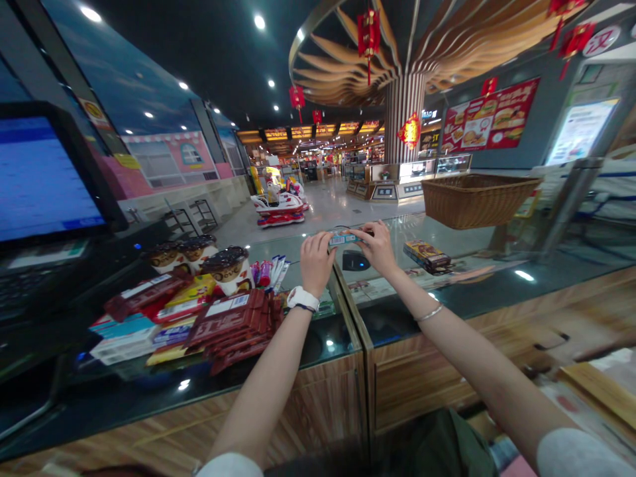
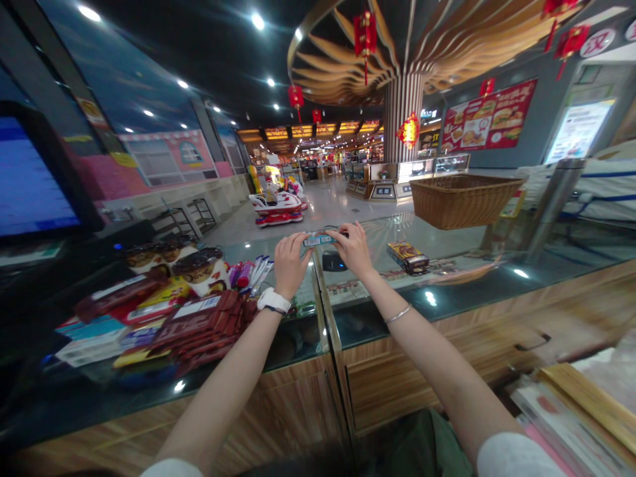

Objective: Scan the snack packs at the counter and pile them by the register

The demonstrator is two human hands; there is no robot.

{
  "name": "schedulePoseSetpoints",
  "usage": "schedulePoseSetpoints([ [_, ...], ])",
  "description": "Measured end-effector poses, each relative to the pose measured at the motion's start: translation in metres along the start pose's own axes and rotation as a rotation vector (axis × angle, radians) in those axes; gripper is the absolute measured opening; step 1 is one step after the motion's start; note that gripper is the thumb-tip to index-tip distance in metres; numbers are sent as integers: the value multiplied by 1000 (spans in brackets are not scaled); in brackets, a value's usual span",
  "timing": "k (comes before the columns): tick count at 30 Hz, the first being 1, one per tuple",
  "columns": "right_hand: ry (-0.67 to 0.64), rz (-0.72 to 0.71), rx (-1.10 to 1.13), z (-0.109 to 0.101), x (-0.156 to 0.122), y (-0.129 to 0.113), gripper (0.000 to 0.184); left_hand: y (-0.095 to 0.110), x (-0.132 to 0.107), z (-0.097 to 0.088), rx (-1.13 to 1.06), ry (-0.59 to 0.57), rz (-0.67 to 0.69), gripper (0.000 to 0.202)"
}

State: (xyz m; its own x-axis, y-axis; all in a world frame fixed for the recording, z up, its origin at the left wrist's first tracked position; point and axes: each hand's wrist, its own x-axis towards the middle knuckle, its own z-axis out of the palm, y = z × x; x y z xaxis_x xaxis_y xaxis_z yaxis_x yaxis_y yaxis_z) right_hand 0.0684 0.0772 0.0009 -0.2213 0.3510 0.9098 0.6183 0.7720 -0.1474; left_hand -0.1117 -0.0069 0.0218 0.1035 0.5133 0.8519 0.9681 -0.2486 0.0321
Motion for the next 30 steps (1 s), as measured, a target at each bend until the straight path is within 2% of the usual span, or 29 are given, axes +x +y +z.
schedulePoseSetpoints([
  [8,-33,-21,18,3,0,-1,30,-6,0,1,-40,-3,-27,18],
  [15,49,42,144,-1,2,1,57,-13,0,1,-21,23,-116,18],
  [17,95,104,153,0,4,9,52,-19,0,2,-16,37,-153,19],
  [19,70,177,145,2,7,22,42,-25,0,4,-13,48,-182,19],
  [20,7,207,143,3,8,29,39,-27,0,5,-12,52,-194,19],
  [22,-217,224,173,6,9,45,38,-30,0,5,-6,63,-215,19],
  [24,-461,167,242,9,7,59,49,-31,-1,4,-2,73,-232,20],
  [26,-639,81,296,14,1,70,66,-31,-1,3,-5,77,-241,20],
  [28,-749,24,318,20,-6,78,80,-30,0,3,-7,78,-242,21],
  [30,-800,-16,305,27,-13,83,84,-30,-1,3,-2,75,-237,21],
])
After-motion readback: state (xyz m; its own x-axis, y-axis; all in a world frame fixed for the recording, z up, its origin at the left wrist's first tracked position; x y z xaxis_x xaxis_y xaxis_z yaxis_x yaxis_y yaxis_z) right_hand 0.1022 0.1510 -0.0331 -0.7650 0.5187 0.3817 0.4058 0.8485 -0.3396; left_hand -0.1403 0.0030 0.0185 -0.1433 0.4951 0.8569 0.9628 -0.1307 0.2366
